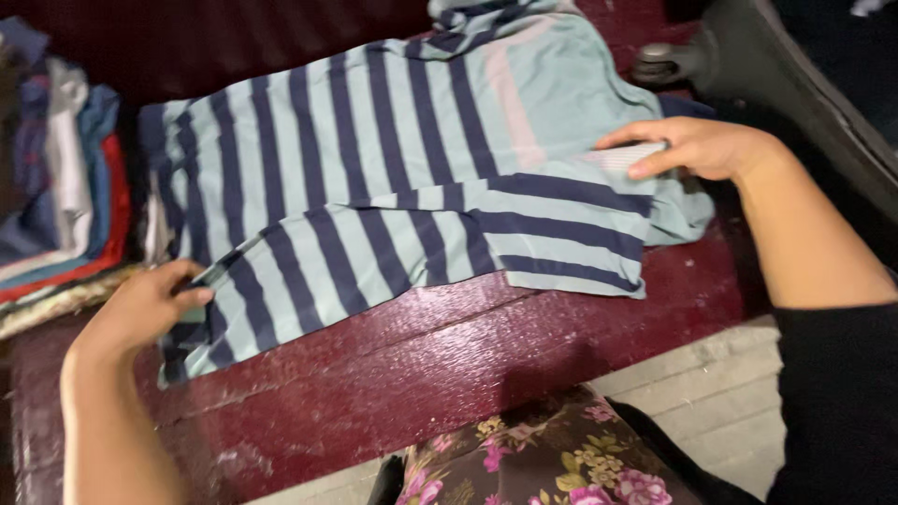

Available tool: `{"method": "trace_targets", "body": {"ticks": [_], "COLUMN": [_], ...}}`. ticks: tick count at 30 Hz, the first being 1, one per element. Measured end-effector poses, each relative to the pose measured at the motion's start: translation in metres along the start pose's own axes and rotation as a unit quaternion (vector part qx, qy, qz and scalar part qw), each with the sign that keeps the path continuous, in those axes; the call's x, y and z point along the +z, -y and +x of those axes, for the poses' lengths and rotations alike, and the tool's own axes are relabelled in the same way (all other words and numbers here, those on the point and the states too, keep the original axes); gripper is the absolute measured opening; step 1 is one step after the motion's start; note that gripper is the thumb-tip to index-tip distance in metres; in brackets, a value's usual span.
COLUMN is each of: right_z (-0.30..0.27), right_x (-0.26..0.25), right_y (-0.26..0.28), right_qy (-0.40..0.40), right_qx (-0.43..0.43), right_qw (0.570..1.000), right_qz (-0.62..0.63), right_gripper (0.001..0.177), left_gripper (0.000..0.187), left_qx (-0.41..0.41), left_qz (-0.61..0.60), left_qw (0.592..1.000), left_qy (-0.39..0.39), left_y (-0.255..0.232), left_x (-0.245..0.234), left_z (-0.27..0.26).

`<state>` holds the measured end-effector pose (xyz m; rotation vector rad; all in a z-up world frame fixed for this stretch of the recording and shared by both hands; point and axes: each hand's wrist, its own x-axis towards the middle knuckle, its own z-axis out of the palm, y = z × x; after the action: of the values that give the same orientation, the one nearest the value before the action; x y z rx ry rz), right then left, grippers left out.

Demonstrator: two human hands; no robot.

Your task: The person folds a white top and a striped polo shirt by hand on a dark red wooden table, smoothing the fabric with their palms. The person then places the folded white top onto a stack of previously folded clothes.

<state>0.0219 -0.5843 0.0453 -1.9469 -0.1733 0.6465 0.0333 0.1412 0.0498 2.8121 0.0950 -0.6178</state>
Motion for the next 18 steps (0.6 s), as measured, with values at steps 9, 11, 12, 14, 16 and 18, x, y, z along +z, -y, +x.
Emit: {"method": "trace_targets", "body": {"ticks": [9,11,12,14,16,18], "right_z": [-0.013,-0.028,-0.034,-0.043,-0.042,-0.038], "right_x": [0.000,-0.002,-0.004,-0.002,0.000,0.003], "right_y": [-0.001,-0.008,-0.012,-0.023,-0.034,-0.042], "right_qy": [-0.153,-0.137,-0.117,-0.107,-0.096,-0.196], "right_qx": [0.208,0.234,0.257,0.190,0.120,0.053], "right_qw": [0.966,0.961,0.956,0.968,0.974,0.978], "right_qz": [-0.032,-0.051,-0.074,-0.121,-0.169,-0.035], "right_gripper": [0.041,0.041,0.046,0.039,0.033,0.033], "left_gripper": [0.029,0.021,0.020,0.030,0.039,0.045], "left_qx": [0.237,0.392,0.463,0.590,0.655,0.672], "left_qz": [0.194,0.087,0.038,-0.010,-0.038,-0.085], "left_qw": [0.913,0.875,0.848,0.779,0.735,0.718], "left_qy": [-0.270,-0.270,-0.255,-0.212,-0.172,-0.161], "left_y": [-0.135,-0.187,-0.212,-0.262,-0.302,-0.333], "left_x": [-0.005,0.012,0.028,0.061,0.091,0.116], "left_z": [-0.065,-0.074,-0.082,-0.090,-0.094,-0.090]}}
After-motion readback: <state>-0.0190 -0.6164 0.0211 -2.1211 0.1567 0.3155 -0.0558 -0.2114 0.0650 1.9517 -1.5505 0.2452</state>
